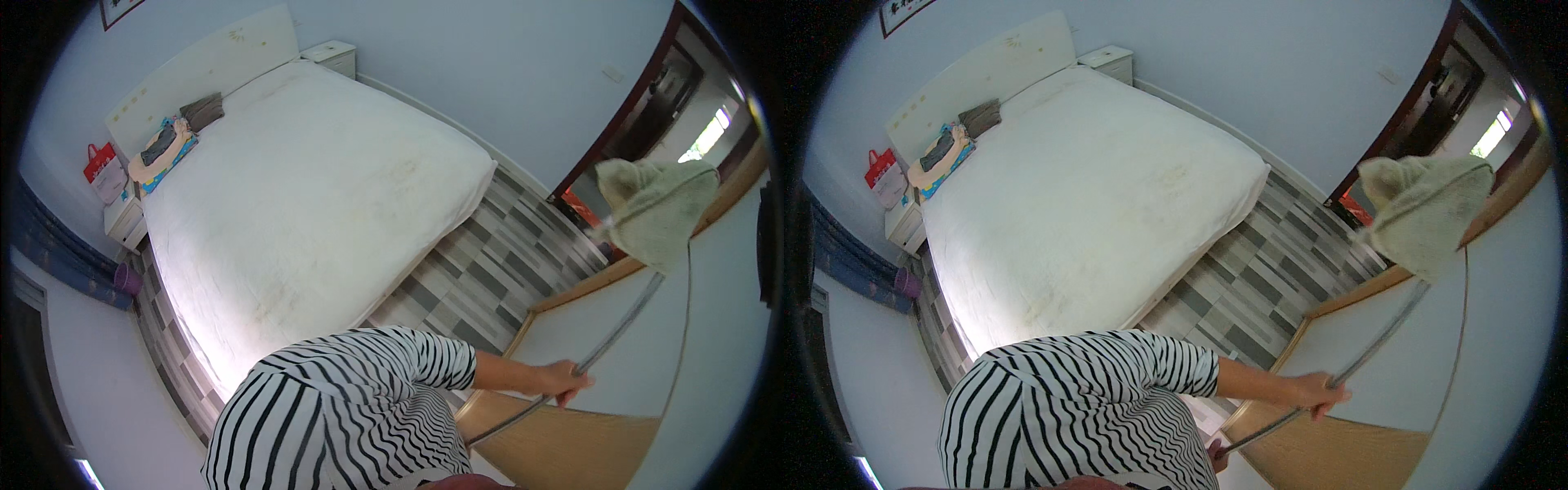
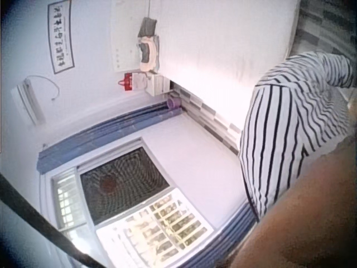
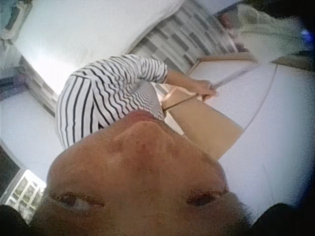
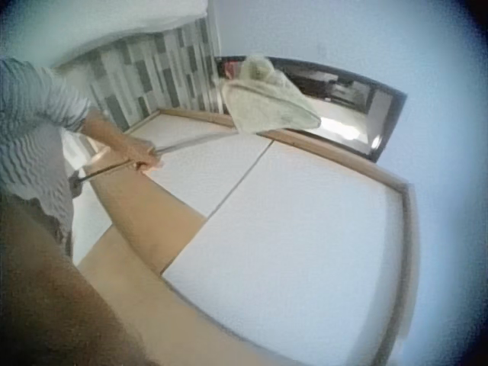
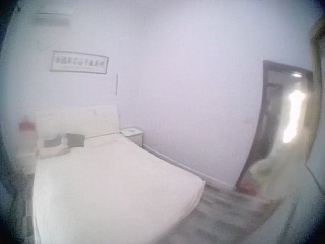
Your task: The person uses a mop with a cloth to clean a wall and then wipes a bedside table with a cloth. They remove a remote control, wipe the table surface and drawer, and return the remote.
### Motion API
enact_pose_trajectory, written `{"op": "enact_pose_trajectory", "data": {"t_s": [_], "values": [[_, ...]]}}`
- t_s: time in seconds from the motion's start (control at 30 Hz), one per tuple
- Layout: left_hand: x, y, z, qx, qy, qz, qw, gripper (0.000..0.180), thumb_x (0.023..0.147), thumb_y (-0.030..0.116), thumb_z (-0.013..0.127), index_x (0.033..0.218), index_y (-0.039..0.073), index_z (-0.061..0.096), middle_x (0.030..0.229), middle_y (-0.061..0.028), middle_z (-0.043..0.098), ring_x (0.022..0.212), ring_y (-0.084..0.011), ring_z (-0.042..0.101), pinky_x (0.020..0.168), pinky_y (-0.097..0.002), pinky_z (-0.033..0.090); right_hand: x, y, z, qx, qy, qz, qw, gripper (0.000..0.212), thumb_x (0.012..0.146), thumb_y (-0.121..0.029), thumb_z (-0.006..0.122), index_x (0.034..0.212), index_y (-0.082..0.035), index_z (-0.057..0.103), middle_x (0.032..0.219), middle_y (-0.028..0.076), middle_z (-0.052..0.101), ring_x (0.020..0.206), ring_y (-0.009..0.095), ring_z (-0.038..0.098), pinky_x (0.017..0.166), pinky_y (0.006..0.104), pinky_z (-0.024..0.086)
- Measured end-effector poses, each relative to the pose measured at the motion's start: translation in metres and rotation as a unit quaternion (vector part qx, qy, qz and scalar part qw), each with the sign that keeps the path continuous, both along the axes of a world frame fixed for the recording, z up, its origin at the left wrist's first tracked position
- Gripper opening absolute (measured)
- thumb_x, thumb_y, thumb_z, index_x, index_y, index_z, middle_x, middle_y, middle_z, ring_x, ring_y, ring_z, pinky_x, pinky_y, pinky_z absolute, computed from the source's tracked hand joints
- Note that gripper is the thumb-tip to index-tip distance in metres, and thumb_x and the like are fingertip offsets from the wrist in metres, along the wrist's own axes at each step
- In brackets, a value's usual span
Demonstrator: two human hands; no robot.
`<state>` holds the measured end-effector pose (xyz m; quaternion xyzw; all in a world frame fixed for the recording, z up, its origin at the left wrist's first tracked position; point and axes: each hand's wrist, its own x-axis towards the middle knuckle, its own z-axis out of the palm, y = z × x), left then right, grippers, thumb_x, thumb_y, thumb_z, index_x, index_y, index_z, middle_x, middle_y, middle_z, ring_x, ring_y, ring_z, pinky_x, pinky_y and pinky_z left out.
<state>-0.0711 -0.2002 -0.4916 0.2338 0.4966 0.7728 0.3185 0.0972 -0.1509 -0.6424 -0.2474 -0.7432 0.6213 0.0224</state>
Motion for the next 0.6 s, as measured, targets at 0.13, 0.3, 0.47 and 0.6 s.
{"op": "enact_pose_trajectory", "data": {"t_s": [0.13,0.3,0.47,0.6], "values": [[0.009,-0.019,0.026,0.0,0.086,0.132,0.988,0.048,0.093,0.05,0.044,0.075,0.006,0.051,0.063,-0.0055,0.056,0.056,-0.0129,0.053,0.052,-0.0289,0.045,0.011,0.009,0.004,-0.004,0.056,0.009,0.998,0.029,0.087,-0.021,0.058,0.071,0.002,0.056,0.059,0.009,0.054,0.05,0.013,0.05,0.044,0.0285,0.039],[0.022,-0.069,0.066,-0.086,0.318,0.393,0.859,0.046,0.095,0.043,0.044,0.101,-0.002,0.049,0.076,-0.0137,0.057,0.073,-0.0213,0.057,0.068,-0.0366,0.046,0.036,0.001,0.016,0.038,0.029,0.043,0.998,0.036,0.087,-0.027,0.063,0.065,-0.001,0.051,0.05,0.003,0.048,0.044,0.011,0.046,0.041,0.028,0.036],[0.016,-0.097,0.122,0.054,0.128,0.392,0.909,0.049,0.094,0.046,0.045,0.097,-0.001,0.058,0.086,-0.0105,0.06,0.08,-0.0209,0.055,0.072,-0.033,0.043,0.085,0.017,-0.008,0.123,0.065,0.055,0.989,0.042,0.082,-0.031,0.069,0.059,0.0,0.053,0.048,-0.002,0.042,0.048,0.007,0.035,0.043,0.0286,0.031],[0.006,-0.106,0.158,0.073,0.054,0.374,0.923,0.048,0.092,0.046,0.05,0.101,-0.001,0.056,0.09,-0.0079,0.057,0.085,-0.0182,0.053,0.075,-0.0317,0.043,0.098,0.029,0.0,0.169,0.048,0.006,0.984,0.046,0.083,-0.035,0.068,0.059,0.001,0.052,0.049,0.0,0.041,0.05,0.009,0.033,0.044,0.0305,0.03]]}}
